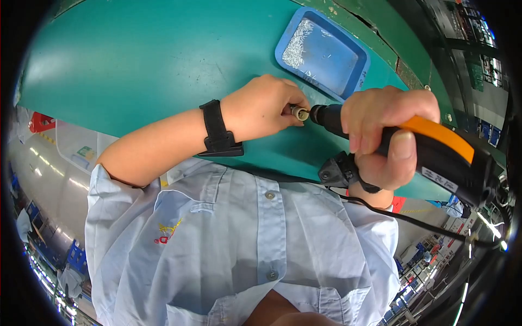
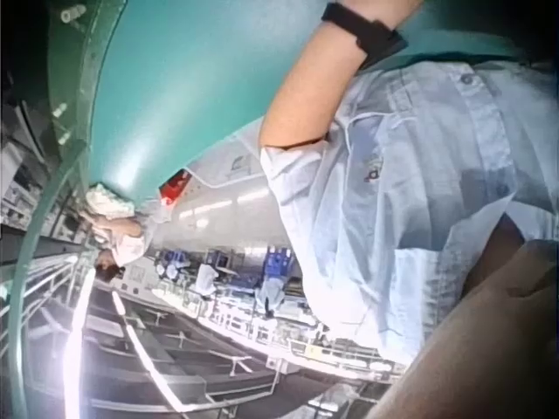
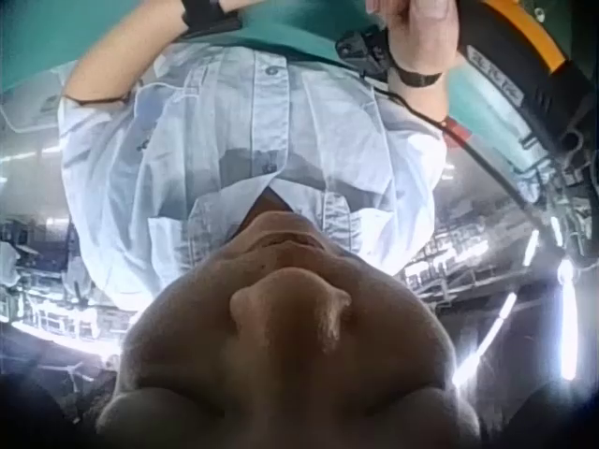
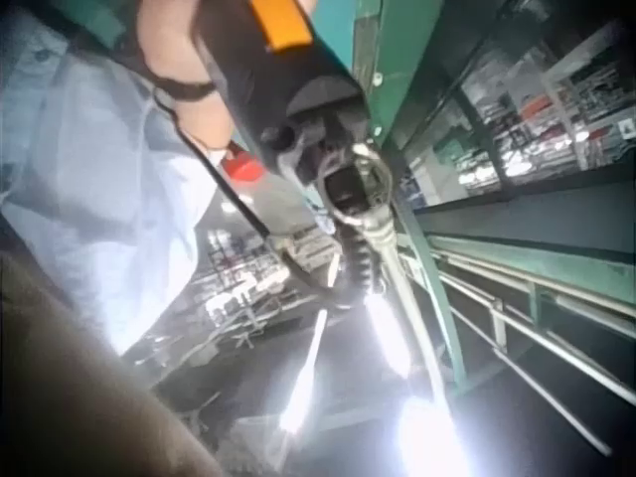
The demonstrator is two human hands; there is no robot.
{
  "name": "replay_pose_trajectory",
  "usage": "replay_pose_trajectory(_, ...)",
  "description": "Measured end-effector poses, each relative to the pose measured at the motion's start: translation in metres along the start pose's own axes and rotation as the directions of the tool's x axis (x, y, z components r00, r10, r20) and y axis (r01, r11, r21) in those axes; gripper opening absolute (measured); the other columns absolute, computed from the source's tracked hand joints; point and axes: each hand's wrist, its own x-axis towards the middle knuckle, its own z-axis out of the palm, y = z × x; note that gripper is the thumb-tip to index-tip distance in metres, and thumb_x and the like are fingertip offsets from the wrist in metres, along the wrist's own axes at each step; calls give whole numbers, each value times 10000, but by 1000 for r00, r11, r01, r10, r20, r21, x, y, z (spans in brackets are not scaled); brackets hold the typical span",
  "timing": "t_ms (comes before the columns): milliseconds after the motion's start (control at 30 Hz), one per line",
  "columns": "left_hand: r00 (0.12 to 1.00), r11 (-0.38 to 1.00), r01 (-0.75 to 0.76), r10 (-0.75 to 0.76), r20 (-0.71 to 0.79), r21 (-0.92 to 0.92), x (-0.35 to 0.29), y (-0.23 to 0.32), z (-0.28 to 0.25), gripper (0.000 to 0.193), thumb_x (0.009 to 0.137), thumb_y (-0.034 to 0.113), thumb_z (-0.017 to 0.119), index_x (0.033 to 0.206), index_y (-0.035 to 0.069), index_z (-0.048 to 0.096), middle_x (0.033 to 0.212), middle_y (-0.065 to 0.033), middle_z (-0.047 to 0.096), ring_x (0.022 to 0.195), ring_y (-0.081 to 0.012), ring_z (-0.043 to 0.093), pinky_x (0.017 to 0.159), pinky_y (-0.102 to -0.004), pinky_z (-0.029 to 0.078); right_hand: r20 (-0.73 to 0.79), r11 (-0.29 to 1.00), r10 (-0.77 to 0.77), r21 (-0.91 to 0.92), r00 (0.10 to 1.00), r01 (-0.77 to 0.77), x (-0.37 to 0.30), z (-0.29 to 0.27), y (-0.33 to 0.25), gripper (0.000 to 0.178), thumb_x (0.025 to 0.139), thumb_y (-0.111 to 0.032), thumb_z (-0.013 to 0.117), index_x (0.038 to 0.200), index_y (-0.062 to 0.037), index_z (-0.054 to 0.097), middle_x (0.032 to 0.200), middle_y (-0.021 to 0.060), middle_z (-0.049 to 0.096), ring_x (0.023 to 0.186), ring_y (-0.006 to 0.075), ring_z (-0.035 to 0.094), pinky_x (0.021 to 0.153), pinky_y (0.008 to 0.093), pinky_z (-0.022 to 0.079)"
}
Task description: Use an electric screwdriver to fasten screws into small electronic parts on a production line.
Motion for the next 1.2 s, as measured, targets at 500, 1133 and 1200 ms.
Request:
replay_pose_trajectory(500, 988, 980, -132, 142, -57, 146, -6, 8, 12, 167, 781, 20, 662, 940, 56, 626, 852, -73, 606, 703, -215, 620, 617, -322, 502, 349, 914, -326, 354, 878, 199, 21, -52, -30, 242, 899, -299, 501, 945, -61, 510, 571, -12, 465, 435, 87, 403, 457, 260, 338)
replay_pose_trajectory(1133, 973, 999, -33, 25, -228, -33, 5, 27, -12, 328, 729, 141, 770, 1020, 49, 651, 903, -49, 590, 629, -127, 551, 584, -258, 461, -149, 913, -238, 303, 960, 273, 25, -48, -4, 243, 926, -249, 466, 1020, -26, 494, 581, 36, 454, 488, 152, 448, 531, 314, 401)
replay_pose_trajectory(1200, 967, 997, -24, 4, -255, -74, 13, 27, -14, 311, 738, 127, 764, 1022, 49, 665, 901, -42, 587, 635, -118, 542, 589, -246, 453, -23, 916, -280, 292, 960, 274, 20, -46, -21, 281, 919, -326, 454, 1006, -71, 534, 615, -24, 441, 523, 88, 426, 543, 270, 341)
